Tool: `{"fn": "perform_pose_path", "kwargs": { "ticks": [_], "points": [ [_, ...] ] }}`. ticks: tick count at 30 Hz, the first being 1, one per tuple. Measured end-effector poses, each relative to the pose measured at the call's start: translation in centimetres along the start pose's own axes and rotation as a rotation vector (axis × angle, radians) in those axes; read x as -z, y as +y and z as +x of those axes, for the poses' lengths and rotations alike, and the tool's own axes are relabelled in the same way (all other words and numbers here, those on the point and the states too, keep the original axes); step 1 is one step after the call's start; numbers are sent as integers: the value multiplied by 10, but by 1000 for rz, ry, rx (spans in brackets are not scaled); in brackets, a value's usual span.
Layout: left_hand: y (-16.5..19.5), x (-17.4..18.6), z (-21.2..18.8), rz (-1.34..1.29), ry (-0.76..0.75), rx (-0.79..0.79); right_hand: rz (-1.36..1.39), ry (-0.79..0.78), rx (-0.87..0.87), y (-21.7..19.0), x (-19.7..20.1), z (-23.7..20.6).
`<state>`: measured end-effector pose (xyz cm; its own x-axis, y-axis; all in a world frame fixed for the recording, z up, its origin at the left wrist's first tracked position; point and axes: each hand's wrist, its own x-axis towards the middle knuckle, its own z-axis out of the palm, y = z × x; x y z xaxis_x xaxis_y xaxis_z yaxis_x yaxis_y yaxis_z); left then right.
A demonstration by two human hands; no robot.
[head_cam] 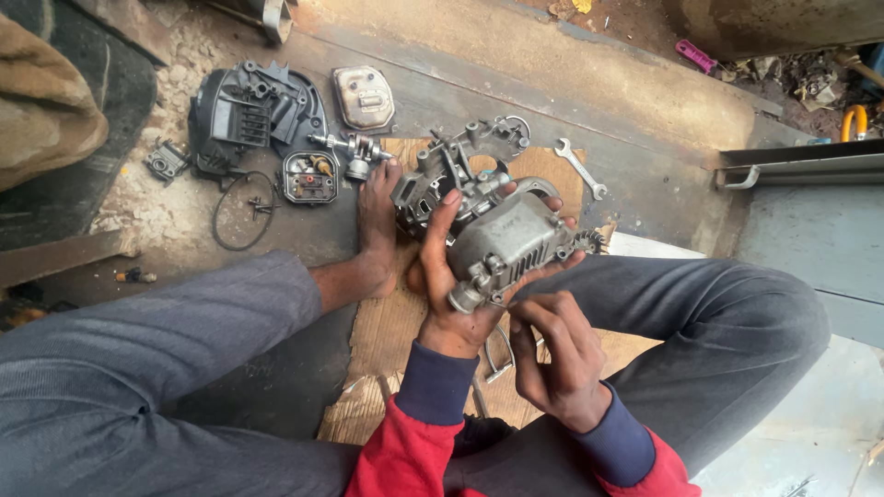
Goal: The person sits on the floor of a repair workshop and works on a small engine, fitting a finned cylinder component into a metal housing and pressing parts together by hand. They handle a round flywheel cover, align it with the engine casing, and manipulate small fasteners among scattered engine parts and a wrench.
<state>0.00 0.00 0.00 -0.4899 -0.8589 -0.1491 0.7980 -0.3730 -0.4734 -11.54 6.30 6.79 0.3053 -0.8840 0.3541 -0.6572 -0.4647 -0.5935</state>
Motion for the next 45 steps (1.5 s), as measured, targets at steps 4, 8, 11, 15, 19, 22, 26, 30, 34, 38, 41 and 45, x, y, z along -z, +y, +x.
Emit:
{"fn": "perform_pose_path", "kwargs": {
  "ticks": [4, 8, 11, 15, 19, 22, 26, 30, 34, 38, 41, 45],
  "points": [
    [0, -4, -1, 4, 32, -7, 9, 21, -12, -2, 1, 3],
    [-2, -5, -1, 32, 33, -12, -8, 10, -4, -3, 1, 4],
    [-1, -3, -1, 3, 23, -15, -11, 7, 19, -2, 1, 5],
    [0, -3, 1, -29, -4, -10, -23, 2, 34, 0, 1, 5],
    [-3, -1, 1, 0, 47, -13, -36, 42, -51, -3, 2, 2],
    [-4, 0, 2, 14, 41, -31, -47, 61, -70, -3, 1, 1],
    [0, -1, 0, -30, 15, -44, -58, 50, -73, -3, 0, 2],
    [-1, -2, 1, 7, -10, -27, -24, 67, -80, -3, 1, 4],
    [-2, -2, 1, 30, 27, -41, -98, 66, -34, -4, 1, 5],
    [-2, -3, 1, 23, 24, -39, -63, 55, -24, -2, 2, 6],
    [-3, -2, 1, 53, 44, -40, -62, 81, -64, -2, 2, 6],
    [-2, -2, 0, 26, 16, -29, -57, 17, -50, -2, 3, 5]
  ]
}}
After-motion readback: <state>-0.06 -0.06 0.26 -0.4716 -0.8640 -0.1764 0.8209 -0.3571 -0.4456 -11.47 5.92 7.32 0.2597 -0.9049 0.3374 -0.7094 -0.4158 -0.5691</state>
